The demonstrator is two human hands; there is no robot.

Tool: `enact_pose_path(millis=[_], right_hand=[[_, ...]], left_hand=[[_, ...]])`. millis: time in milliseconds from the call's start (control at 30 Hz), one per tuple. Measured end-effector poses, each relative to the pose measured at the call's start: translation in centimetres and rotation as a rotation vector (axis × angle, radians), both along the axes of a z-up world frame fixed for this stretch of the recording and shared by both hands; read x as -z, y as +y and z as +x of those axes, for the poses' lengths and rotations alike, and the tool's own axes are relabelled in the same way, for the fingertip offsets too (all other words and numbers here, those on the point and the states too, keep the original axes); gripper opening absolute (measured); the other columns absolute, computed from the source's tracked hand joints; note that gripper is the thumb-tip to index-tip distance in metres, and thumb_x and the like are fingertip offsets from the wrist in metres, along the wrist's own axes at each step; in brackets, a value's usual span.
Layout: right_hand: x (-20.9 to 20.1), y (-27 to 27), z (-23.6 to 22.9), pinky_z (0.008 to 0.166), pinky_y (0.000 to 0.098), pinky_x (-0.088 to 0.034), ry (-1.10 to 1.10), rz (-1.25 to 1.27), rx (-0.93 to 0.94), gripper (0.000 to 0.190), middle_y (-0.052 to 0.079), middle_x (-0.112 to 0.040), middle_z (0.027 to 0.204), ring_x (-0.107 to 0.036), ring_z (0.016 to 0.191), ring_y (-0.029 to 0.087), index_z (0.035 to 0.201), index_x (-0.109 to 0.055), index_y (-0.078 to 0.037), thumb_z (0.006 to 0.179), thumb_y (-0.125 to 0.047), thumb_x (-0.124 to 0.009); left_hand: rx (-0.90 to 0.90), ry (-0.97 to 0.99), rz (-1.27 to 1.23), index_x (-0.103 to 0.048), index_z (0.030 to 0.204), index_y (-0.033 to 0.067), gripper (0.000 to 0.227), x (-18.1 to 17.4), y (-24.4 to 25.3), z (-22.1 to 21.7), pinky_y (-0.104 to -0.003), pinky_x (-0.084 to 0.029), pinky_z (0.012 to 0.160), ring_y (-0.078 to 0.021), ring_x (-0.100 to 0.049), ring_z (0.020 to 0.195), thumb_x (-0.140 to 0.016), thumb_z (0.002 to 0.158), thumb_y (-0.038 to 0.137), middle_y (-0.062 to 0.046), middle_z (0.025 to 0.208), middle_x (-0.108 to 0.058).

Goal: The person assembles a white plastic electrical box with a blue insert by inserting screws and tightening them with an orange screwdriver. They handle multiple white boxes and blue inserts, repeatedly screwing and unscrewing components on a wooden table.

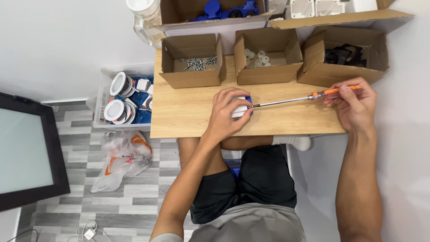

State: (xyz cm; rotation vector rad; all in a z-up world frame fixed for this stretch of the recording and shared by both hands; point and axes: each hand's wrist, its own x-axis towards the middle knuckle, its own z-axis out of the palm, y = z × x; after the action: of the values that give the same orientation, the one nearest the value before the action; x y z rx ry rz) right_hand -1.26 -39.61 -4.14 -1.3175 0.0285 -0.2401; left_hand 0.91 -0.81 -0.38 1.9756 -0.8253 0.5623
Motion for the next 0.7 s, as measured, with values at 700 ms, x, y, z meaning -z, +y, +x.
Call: enact_pose_path(millis=[700], right_hand=[[1.1, 0.2, -0.4, 0.076, 0.0312, -0.069, 0.063, 0.004, 0.036, 0.014, 0.025, -0.074, 0.102, -0.078, 0.083, 0.033, 0.116, -0.061, -0.004, 0.122, -0.016, -0.066]], left_hand=[[-0.248, -0.348, -0.009, -0.065, 0.092, 0.0032, 0.025, -8.5, 6.3, 6.1, -0.045, -0.043, 0.095, -0.0323, -0.064, 0.103, -0.054, 0.113, 0.013, -0.011, 0.098, -0.071]])
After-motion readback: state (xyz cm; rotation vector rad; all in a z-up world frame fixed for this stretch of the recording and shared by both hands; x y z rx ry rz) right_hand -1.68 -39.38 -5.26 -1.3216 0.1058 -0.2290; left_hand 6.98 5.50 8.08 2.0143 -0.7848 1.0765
